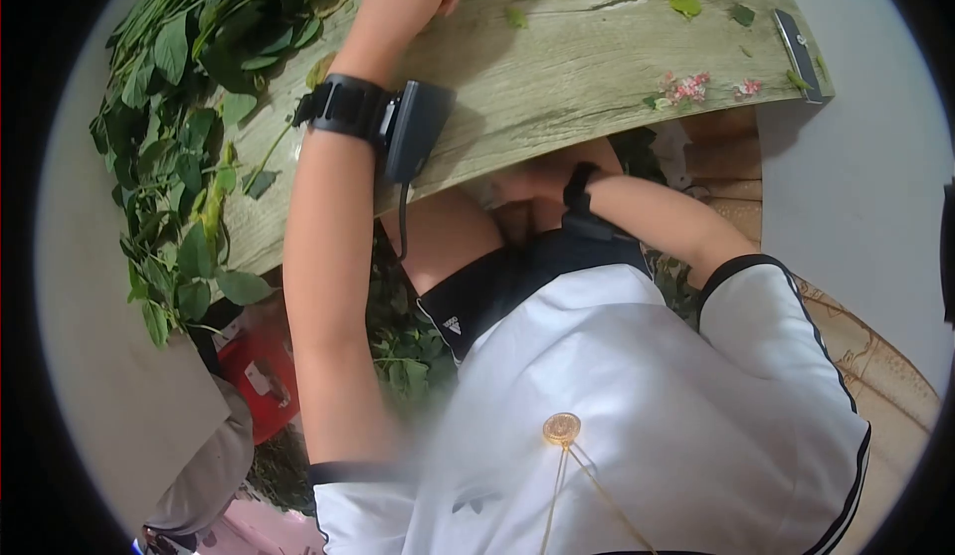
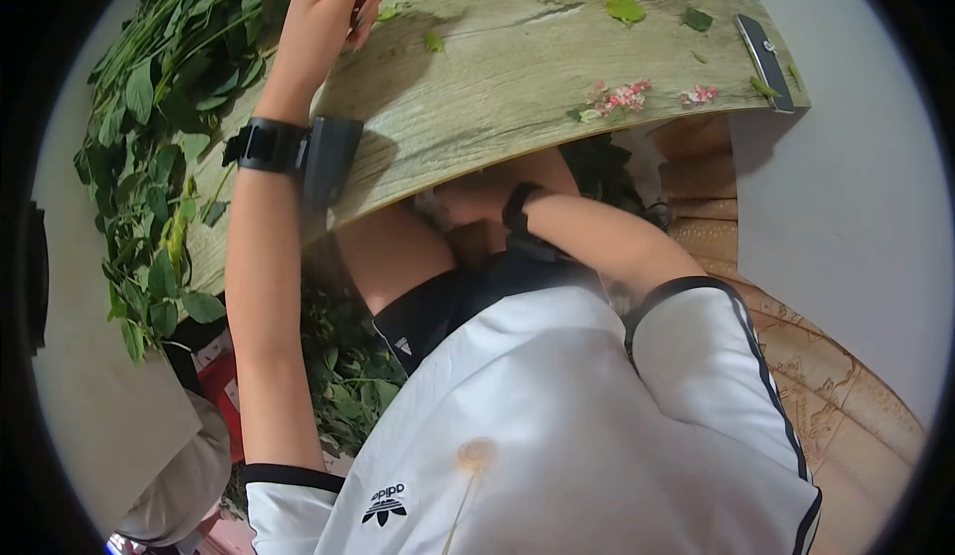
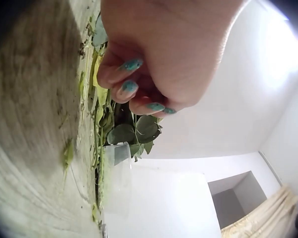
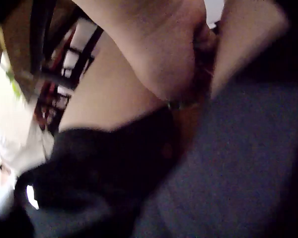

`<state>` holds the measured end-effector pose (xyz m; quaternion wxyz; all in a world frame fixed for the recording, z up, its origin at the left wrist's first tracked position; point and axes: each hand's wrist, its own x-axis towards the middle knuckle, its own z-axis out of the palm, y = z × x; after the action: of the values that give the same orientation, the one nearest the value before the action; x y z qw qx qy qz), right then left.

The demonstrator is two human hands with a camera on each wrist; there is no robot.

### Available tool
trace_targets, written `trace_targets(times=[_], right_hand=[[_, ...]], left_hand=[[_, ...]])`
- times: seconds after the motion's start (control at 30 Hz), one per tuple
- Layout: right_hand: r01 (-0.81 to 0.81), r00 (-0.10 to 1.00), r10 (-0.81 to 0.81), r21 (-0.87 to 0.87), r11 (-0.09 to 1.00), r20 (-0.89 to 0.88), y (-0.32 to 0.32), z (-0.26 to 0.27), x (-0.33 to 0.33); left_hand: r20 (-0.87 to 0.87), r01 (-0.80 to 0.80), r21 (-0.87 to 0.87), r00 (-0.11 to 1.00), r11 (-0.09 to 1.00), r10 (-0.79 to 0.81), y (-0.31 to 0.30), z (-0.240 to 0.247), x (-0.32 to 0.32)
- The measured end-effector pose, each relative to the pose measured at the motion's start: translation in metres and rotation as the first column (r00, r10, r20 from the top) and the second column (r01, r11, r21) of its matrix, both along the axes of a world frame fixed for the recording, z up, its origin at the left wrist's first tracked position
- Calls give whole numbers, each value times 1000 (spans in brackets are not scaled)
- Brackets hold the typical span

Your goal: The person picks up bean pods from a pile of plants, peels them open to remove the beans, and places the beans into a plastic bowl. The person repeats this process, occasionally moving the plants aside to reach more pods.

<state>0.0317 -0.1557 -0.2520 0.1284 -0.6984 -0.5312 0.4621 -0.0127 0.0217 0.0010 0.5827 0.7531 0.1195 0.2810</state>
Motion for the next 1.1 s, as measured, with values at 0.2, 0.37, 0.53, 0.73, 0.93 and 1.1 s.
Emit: trace_targets(times=[0.2, 0.37, 0.53, 0.73, 0.93, 1.1], right_hand=[[-593, 638, 649, 274, 757, -415, -44, -44, 8], [259, 959, -231, 185, 948, -164, -27, -19, -24], [337, 921, -326, 18, 941, -211, -54, 6, -72], [-108, 745, -265, -503, 858, -612, -53, 83, -13], [-134, 785, 73, -55, 989, -615, -56, 308, 54], [333, 943, -238, 667, 666, -233, -3, 326, 108]], left_hand=[[-22, 20, 14, 1000, 1000, -20, -1, 3, -1], [-68, 14, 8, 998, 1000, -13, 0, 1, -5], [-38, 19, 100, 999, 995, -16, 1, -7, 3], [-124, 50, -26, 991, 998, -52, 3, -5, 2], [-88, 155, -181, 981, 971, -173, -2, -5, 1], [47, 326, -365, 942, 872, -332, -10, 3, -1]])
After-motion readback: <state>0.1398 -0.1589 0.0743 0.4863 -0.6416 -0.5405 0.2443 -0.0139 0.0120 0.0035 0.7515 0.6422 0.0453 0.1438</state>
